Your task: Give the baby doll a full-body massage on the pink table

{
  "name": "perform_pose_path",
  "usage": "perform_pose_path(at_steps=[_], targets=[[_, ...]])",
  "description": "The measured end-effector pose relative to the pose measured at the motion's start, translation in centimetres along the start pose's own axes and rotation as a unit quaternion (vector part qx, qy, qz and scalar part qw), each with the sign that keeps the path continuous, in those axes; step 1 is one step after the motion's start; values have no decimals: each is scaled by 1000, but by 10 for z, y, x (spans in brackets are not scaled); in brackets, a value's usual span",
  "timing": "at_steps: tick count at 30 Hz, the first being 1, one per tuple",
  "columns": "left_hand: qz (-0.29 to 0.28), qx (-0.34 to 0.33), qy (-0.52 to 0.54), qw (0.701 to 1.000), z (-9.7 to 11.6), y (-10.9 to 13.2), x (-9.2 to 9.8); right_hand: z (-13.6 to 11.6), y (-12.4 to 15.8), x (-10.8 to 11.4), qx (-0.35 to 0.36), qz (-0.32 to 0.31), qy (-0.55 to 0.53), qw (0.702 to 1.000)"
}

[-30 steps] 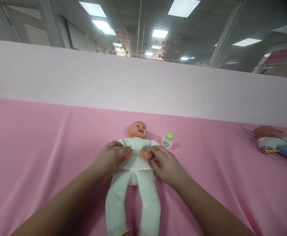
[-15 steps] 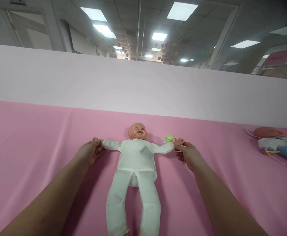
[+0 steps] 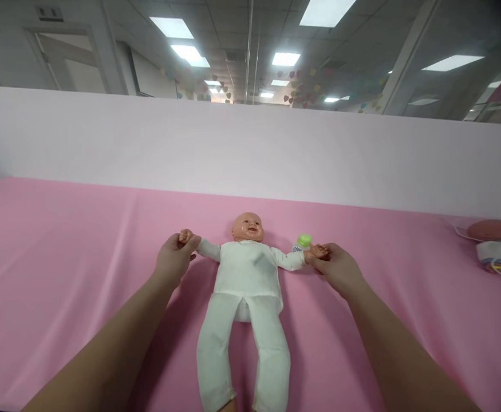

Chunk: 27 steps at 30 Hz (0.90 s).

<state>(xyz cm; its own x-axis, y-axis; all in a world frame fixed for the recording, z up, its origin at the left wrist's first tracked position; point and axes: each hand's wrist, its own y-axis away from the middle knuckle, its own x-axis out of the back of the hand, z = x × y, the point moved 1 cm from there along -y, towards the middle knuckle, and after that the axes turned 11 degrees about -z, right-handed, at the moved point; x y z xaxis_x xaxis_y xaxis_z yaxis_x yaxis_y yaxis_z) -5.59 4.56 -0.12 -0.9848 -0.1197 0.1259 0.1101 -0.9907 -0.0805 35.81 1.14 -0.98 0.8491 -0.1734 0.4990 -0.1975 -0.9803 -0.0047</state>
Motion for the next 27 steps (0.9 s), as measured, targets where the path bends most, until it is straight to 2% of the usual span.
perform_pose_path(at_steps=[3, 7, 12, 16, 19, 21, 23, 25, 27], targets=[[-3, -56, -133, 990, 12, 16, -17, -22, 15, -15, 78, 38, 62, 994], [-74, -130, -250, 957, 23, 38, -46, -37, 29, -49, 188, -6, 135, 973], [-121, -207, -426, 873, 24, 49, -67, -41, 34, -71, 258, -57, 187, 946], [-182, -277, -495, 803, 21, 48, -71, -50, 42, -77, 342, -84, 274, 895], [-214, -303, -527, 765, 19, 47, -72, -58, 48, -84, 364, -102, 317, 870], [-219, -304, -531, 760, 18, 47, -72, -62, 50, -88, 358, -104, 333, 866], [-214, -301, -518, 772, 18, 47, -72, -63, 52, -90, 346, -97, 333, 872], [-196, -286, -487, 802, 19, 47, -70, -62, 52, -89, 328, -84, 304, 890], [-166, -245, -433, 851, 19, 45, -65, -57, 49, -83, 299, -67, 239, 922]])
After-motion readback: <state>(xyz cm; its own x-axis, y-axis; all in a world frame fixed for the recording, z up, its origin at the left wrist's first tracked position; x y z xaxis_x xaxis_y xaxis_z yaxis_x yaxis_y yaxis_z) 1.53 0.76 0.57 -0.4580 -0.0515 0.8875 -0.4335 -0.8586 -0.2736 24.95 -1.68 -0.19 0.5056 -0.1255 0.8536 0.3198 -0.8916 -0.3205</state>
